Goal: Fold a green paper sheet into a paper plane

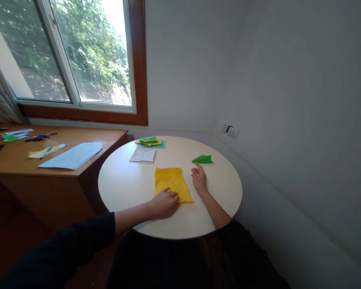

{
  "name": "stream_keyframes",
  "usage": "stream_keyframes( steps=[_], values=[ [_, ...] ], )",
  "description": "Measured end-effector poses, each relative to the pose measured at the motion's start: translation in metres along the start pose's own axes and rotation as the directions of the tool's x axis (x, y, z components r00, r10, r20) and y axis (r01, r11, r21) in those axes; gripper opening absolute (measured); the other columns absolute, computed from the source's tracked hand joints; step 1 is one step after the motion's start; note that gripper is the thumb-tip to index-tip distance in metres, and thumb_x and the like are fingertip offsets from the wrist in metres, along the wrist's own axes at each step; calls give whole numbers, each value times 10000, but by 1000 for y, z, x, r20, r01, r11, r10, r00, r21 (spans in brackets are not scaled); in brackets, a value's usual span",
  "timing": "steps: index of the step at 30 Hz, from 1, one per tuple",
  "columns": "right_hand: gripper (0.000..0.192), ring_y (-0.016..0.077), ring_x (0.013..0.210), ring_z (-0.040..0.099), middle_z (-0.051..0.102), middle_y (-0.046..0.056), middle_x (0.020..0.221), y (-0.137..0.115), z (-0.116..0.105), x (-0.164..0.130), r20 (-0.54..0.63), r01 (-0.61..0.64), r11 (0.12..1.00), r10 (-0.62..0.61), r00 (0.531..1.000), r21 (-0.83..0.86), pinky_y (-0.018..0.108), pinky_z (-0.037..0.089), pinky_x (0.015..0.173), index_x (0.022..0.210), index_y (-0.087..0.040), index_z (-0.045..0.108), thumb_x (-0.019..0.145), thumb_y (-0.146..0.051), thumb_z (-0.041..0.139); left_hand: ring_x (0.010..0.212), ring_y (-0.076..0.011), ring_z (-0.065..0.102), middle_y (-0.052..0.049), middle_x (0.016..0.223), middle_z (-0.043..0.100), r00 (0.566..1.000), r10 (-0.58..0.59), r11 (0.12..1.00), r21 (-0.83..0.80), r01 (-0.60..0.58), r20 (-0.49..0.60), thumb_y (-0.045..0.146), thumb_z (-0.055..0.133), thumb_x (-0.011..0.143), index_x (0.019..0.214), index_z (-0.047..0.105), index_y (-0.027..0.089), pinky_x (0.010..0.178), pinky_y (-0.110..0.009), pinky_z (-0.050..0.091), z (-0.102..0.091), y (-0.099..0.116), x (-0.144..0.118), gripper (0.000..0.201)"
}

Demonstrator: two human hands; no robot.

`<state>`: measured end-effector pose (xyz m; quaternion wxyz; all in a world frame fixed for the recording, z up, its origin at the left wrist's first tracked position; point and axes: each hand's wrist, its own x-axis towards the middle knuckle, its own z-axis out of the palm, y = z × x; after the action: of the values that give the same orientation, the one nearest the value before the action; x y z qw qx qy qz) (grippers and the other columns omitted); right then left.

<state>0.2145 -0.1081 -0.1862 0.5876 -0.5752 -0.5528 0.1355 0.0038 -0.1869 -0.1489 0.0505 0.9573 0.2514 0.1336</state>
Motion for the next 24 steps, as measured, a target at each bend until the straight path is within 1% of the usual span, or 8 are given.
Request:
stream_keyframes(
  steps=[3, 6, 8, 11, 14, 18, 21, 24],
  values=[
    [327, 177, 805, 619, 650, 85, 865, -8, -4, -2, -89, 13, 1000, -12, 996, 15, 333, 530, 743, 1018, -145, 568, 787, -247, 360, 658, -178, 583, -68, 695, 628, 998, -53, 982, -180, 56, 23, 415, 466, 824, 710, 599, 170, 676, -286, 432, -16, 6, 3, 301],
    [244, 178, 792, 625, 662, 72, 838, -21, -5, -11, 36, 148, 988, -147, 988, -31, 323, 523, 754, 854, -171, 611, 779, -204, 381, 551, -146, 528, -36, 579, 583, 985, -169, 944, -292, 155, -22, 373, 435, 833, 597, 558, 177, 545, -254, 373, -26, 3, 12, 330],
    [230, 180, 823, 625, 673, 64, 858, -29, -4, -17, 179, 252, 963, -234, 956, -90, 318, 512, 787, 826, -186, 630, 769, -177, 406, 516, -137, 493, -21, 529, 540, 963, -260, 922, -314, 225, -75, 311, 427, 821, 548, 524, 176, 525, -253, 356, -24, -4, 19, 320],
    [253, 185, 877, 629, 692, 54, 917, -36, -1, -24, 404, 340, 924, -247, 881, -177, 332, 488, 847, 876, -197, 659, 752, -136, 447, 629, -170, 545, -51, 671, 585, 907, -393, 889, -311, 335, -148, 232, 417, 797, 674, 573, 163, 609, -287, 414, -11, -15, 26, 210],
    [270, 186, 969, 614, 680, 66, 1028, -38, 0, -25, 552, 381, 894, -200, 810, -236, 334, 454, 909, 968, -189, 663, 772, -148, 482, 938, -226, 565, -129, 1061, 568, 893, -419, 893, -252, 373, -164, 229, 410, 805, 1013, 553, 137, 827, -354, 433, 5, -22, 27, 269],
    [351, 208, 1190, 484, 562, 109, 1252, -40, 2, -22, 654, 431, 831, -112, 748, -351, 354, 327, 1034, 1129, -160, 609, 833, -309, 493, 1237, -276, 386, -169, 1299, 442, 908, -411, 911, -60, 407, -77, 348, 415, 829, 1211, 449, 116, 1054, -437, 244, 16, -26, 24, 448],
    [470, 217, 1300, 347, 446, 106, 1369, -43, 4, -21, 699, 457, 778, -32, 715, -431, 394, 213, 1085, 1262, -176, 503, 868, -420, 429, 1313, -288, 284, -181, 1377, 370, 895, -445, 895, 18, 446, -36, 462, 373, 843, 1290, 394, 117, 1081, -460, 167, 18, -26, 23, 565],
    [527, 212, 1347, 251, 348, 92, 1436, -44, 6, -20, 708, 441, 749, 52, 705, -494, 432, 128, 1098, 1330, -213, 415, 884, -488, 357, 1353, -306, 193, -193, 1429, 295, 875, -485, 874, 30, 484, 1, 543, 332, 841, 1355, 333, 135, 1081, -484, 119, 17, -26, 22, 656]
  ],
)
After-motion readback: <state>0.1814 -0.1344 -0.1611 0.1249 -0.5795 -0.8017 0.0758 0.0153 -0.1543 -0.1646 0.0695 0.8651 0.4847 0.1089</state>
